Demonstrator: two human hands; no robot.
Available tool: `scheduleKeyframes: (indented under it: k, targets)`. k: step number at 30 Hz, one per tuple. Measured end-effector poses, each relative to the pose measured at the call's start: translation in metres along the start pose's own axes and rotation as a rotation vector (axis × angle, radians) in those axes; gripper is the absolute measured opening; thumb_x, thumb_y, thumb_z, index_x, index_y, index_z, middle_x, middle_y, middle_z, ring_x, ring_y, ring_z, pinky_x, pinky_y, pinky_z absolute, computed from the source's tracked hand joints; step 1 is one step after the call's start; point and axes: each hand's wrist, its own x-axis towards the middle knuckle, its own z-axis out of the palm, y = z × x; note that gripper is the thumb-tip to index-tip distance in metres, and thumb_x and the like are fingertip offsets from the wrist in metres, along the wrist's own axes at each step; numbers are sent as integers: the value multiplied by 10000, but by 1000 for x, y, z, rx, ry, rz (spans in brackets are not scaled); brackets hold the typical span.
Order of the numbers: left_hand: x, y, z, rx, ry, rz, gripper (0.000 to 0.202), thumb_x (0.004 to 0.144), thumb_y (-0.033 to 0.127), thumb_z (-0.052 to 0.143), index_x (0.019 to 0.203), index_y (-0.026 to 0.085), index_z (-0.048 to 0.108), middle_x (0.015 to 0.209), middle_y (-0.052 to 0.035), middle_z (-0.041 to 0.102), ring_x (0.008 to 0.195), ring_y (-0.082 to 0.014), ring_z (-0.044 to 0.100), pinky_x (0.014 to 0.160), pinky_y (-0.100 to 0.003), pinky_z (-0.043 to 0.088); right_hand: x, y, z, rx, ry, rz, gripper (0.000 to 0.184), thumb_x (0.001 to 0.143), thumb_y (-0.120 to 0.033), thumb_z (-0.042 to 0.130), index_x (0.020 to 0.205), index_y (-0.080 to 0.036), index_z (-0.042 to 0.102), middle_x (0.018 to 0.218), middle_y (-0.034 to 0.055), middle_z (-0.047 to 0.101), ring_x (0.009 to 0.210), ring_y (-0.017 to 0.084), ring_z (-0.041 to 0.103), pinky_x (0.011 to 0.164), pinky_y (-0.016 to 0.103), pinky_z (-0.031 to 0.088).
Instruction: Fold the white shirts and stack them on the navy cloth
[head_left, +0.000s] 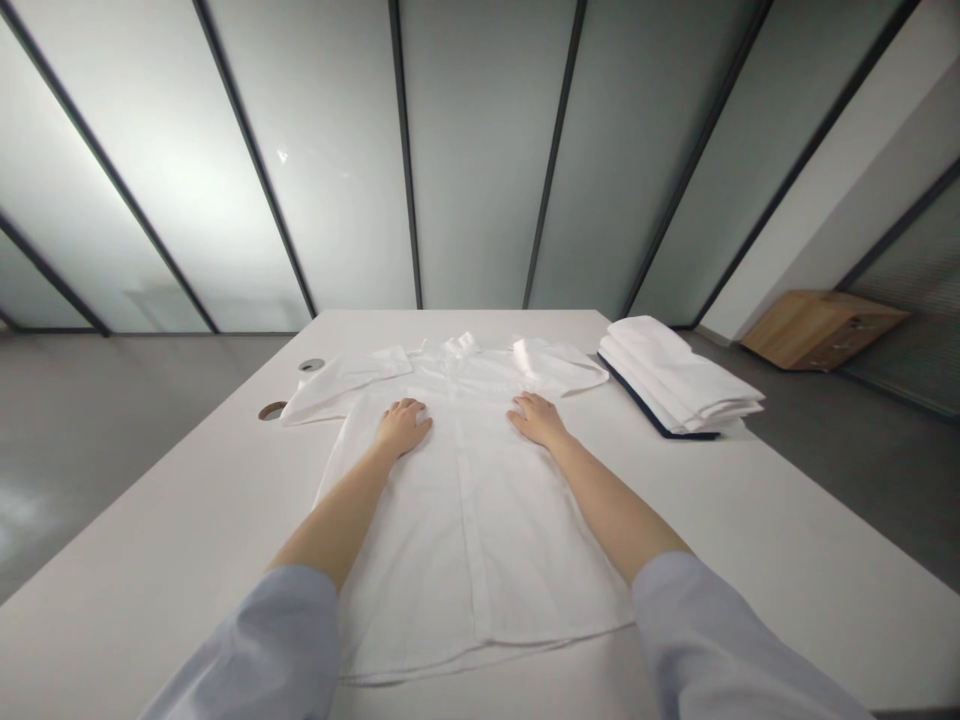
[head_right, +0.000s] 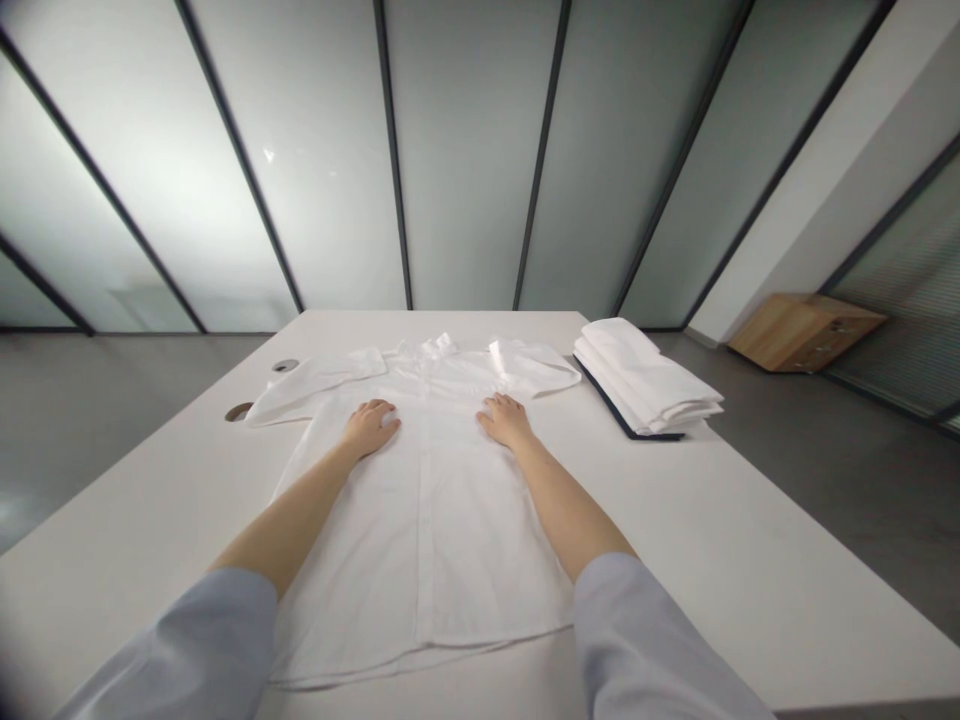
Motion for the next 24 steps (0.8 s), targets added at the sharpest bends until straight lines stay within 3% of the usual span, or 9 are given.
scheduleKeyframes:
  k: [24]
  targets:
    - [-2,-1,0,-36,-11,-8,410,864,385,479,1234,245,585,1333,-55,554,1217,-239,495,1014,-347,391,-4,1,-2,14,-20,14,471,929,-408,421,1344,-208,521,1477,90,417,1356,250,366,1090,378,301]
